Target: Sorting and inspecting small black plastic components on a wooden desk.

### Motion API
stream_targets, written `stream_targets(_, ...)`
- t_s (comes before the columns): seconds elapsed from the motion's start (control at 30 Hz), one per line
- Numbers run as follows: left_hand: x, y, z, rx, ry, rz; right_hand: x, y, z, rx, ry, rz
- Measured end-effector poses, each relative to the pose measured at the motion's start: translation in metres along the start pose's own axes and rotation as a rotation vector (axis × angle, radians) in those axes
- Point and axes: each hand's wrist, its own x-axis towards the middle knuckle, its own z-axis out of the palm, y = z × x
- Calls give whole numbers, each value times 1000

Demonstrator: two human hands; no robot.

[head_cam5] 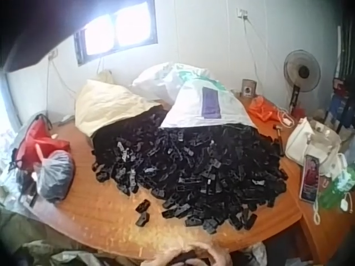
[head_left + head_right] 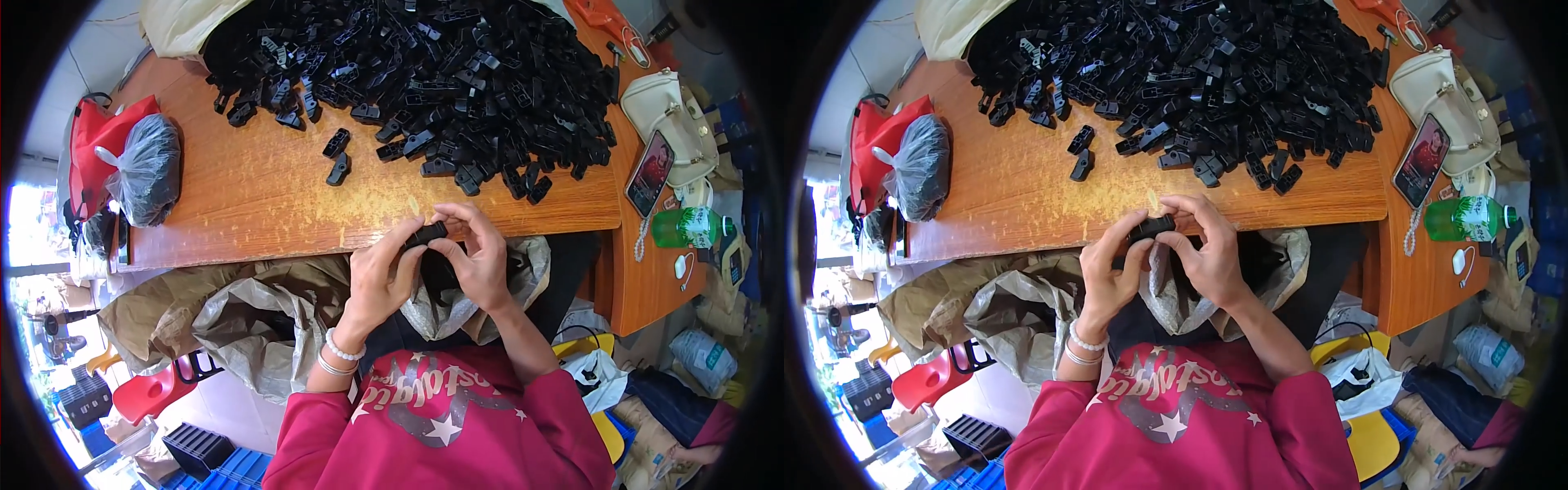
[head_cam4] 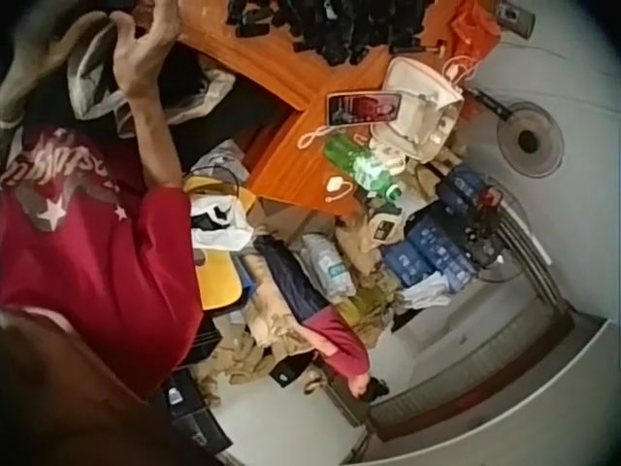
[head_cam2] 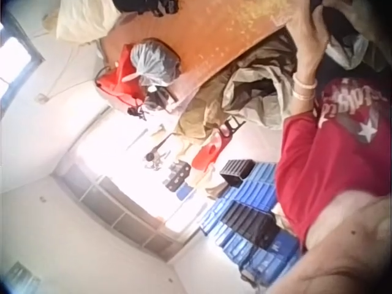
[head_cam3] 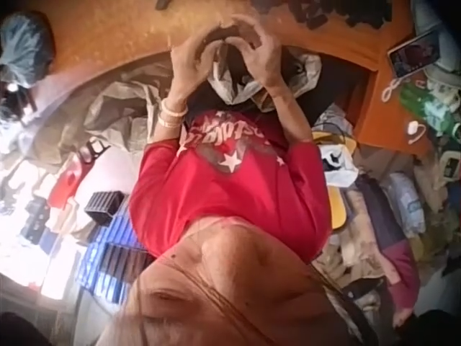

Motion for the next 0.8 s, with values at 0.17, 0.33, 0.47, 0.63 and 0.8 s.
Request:
stream_targets(0.17, 8, -20, -21, 85, -46, 52, 9, -8, -26, -243, -298, -87)
stream_targets(0.33, 54, -59, -47, 529, 320, -209, 26, -10, -28, -496, 17, -171)
stream_targets(0.47, 70, -73, -55, 510, 298, -225, 40, 2, -21, -937, 239, -344)
stream_targets(0.63, 92, -86, -60, 459, 242, -191, 30, 7, -19, -1079, 172, -273)
stream_targets(0.8, 107, -93, -68, 404, 196, -136, 18, 19, -19, -877, 174, -246)
